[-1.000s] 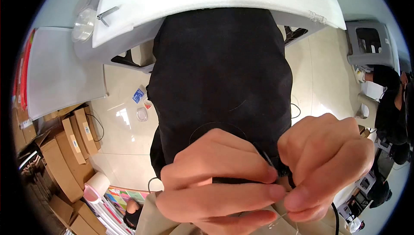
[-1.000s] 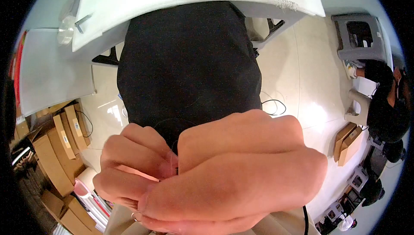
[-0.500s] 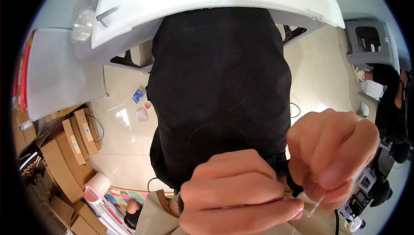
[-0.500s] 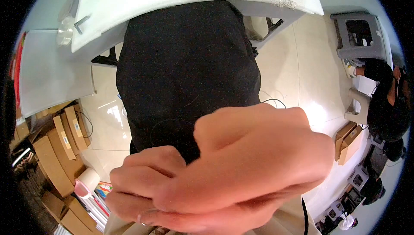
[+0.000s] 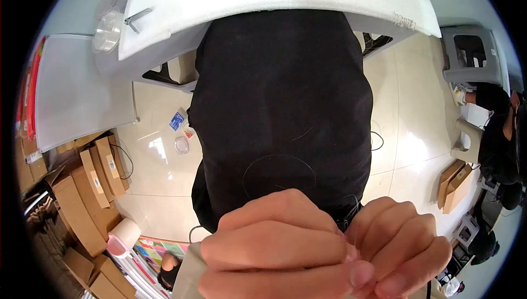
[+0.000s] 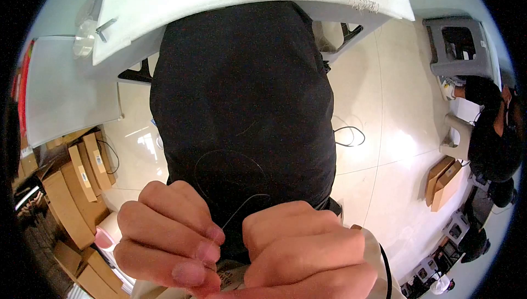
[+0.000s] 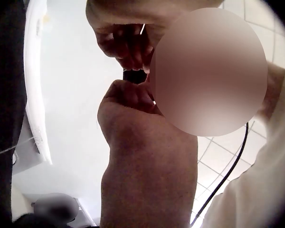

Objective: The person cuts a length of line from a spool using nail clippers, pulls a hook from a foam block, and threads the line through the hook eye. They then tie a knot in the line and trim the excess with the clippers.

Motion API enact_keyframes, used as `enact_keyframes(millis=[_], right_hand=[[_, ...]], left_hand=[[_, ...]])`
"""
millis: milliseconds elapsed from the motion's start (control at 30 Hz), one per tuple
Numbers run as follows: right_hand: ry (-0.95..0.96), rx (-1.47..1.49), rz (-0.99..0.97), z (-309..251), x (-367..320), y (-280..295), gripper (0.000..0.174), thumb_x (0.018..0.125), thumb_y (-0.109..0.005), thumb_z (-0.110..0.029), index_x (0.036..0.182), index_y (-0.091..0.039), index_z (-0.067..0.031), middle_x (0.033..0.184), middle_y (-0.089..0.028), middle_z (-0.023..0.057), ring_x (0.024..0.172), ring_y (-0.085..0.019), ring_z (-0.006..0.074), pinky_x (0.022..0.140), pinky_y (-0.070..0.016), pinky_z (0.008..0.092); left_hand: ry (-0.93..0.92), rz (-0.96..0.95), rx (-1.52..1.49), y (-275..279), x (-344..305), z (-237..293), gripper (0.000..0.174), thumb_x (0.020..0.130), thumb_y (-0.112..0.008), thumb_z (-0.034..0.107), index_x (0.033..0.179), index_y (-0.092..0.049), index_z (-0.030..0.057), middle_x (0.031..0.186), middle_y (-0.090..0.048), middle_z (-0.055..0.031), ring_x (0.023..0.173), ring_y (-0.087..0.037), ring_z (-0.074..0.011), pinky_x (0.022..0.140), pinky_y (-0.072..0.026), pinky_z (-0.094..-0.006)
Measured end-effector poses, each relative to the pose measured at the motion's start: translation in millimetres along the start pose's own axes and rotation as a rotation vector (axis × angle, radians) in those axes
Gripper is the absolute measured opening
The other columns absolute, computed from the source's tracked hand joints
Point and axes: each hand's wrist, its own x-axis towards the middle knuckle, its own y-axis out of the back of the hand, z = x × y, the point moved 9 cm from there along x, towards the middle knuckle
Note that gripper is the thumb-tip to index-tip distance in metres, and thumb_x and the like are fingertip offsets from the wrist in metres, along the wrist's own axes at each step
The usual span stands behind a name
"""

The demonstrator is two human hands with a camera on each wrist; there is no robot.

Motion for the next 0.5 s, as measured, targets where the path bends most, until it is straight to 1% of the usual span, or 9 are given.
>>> enact_keyframes(millis=[67, 100, 167, 200, 233, 300, 367, 433, 500], right_hand=[[0.067, 0.015, 0.045, -1, 0, -1, 0.029, 0.069, -0.064, 0.015, 0.093, -0.051, 0.0051, 0.053, -0.044, -0.0015, 0.036, -0.034, 0.0071, 0.035, -0.0251, 0.0232], [0.097, 0.035, 0.068, -1, -1, -1, 0.03, 0.069, -0.064, 0.015, 0.094, -0.05, 0.0056, 0.053, -0.044, -0.0017, 0.036, -0.034, 0.0069, 0.034, -0.0249, 0.0231], [0.108, 0.097, 0.091, 2, -6, 0, 0.03, 0.069, -0.064, 0.015, 0.094, -0.05, 0.0061, 0.053, -0.044, -0.0017, 0.035, -0.033, 0.0066, 0.034, -0.024, 0.0228], [0.093, 0.117, 0.088, 3, -6, -1, 0.03, 0.07, -0.064, 0.016, 0.094, -0.05, 0.0064, 0.053, -0.044, -0.0017, 0.035, -0.033, 0.0064, 0.033, -0.0236, 0.0226], [0.039, 0.113, 0.055, 2, -4, -2, 0.03, 0.07, -0.064, 0.016, 0.094, -0.05, 0.0067, 0.053, -0.044, -0.0015, 0.035, -0.033, 0.0062, 0.033, -0.0231, 0.0224], [0.026, 0.123, -0.028, 1, -3, -5, 0.03, 0.07, -0.064, 0.016, 0.095, -0.049, 0.0069, 0.053, -0.044, -0.0012, 0.035, -0.033, 0.006, 0.032, -0.0224, 0.022], [0.087, 0.164, -0.109, 1, -3, -7, 0.03, 0.07, -0.064, 0.016, 0.095, -0.049, 0.0067, 0.053, -0.044, -0.0012, 0.035, -0.033, 0.0057, 0.032, -0.0221, 0.0216], [0.097, 0.227, -0.156, 2, -5, -9, 0.029, 0.07, -0.064, 0.016, 0.094, -0.05, 0.0063, 0.053, -0.044, -0.001, 0.035, -0.033, 0.0055, 0.032, -0.0215, 0.0213], [0.027, 0.04, 0.017, 3, -11, -1, 0.022, 0.073, -0.067, 0.002, 0.088, -0.051, -0.0015, 0.058, -0.044, -0.0006, 0.043, -0.037, 0.0083, 0.039, -0.0284, 0.0233]], left_hand=[[0.026, -0.016, 0.026, 0, 3, 0, 0.024, 0.074, -0.077, 0.014, 0.082, -0.057, 0.0017, 0.07, -0.056, -0.0079, 0.051, -0.05, -0.0136, 0.041, -0.0399, -0.0199], [0.038, -0.096, 0.025, 2, 11, 0, 0.025, 0.074, -0.077, 0.014, 0.082, -0.057, 0.0016, 0.07, -0.056, -0.0079, 0.051, -0.05, -0.0136, 0.041, -0.0399, -0.02], [0.045, -0.089, 0.045, 2, 11, 1, 0.025, 0.074, -0.077, 0.014, 0.082, -0.057, 0.0016, 0.069, -0.056, -0.0079, 0.05, -0.05, -0.0136, 0.041, -0.0399, -0.0199], [0.039, -0.002, 0.067, 1, 2, 2, 0.025, 0.074, -0.077, 0.014, 0.082, -0.057, 0.0017, 0.069, -0.056, -0.0078, 0.05, -0.05, -0.0136, 0.041, -0.0399, -0.0199], [0.062, 0.041, 0.085, 2, 2, 3, 0.024, 0.074, -0.077, 0.014, 0.082, -0.057, 0.0017, 0.069, -0.056, -0.0078, 0.05, -0.05, -0.0137, 0.041, -0.0399, -0.0199], [0.137, 0.082, 0.114, -1, 14, 4, 0.024, 0.074, -0.077, 0.014, 0.082, -0.057, 0.0017, 0.069, -0.056, -0.0078, 0.051, -0.05, -0.0137, 0.041, -0.0399, -0.0199], [0.167, 0.079, 0.11, -2, 21, 3, 0.024, 0.075, -0.077, 0.013, 0.082, -0.057, 0.0016, 0.069, -0.056, -0.0078, 0.051, -0.05, -0.0137, 0.041, -0.04, -0.02], [0.136, 0.079, 0.085, -1, 20, 2, 0.024, 0.075, -0.077, 0.013, 0.083, -0.057, 0.0015, 0.069, -0.055, -0.0078, 0.051, -0.05, -0.0138, 0.041, -0.0401, -0.0201], [0.13, 0.084, 0.076, -1, 20, 2, 0.024, 0.075, -0.076, 0.013, 0.083, -0.057, 0.0014, 0.07, -0.055, -0.0077, 0.051, -0.05, -0.0139, 0.042, -0.0403, -0.0201]])
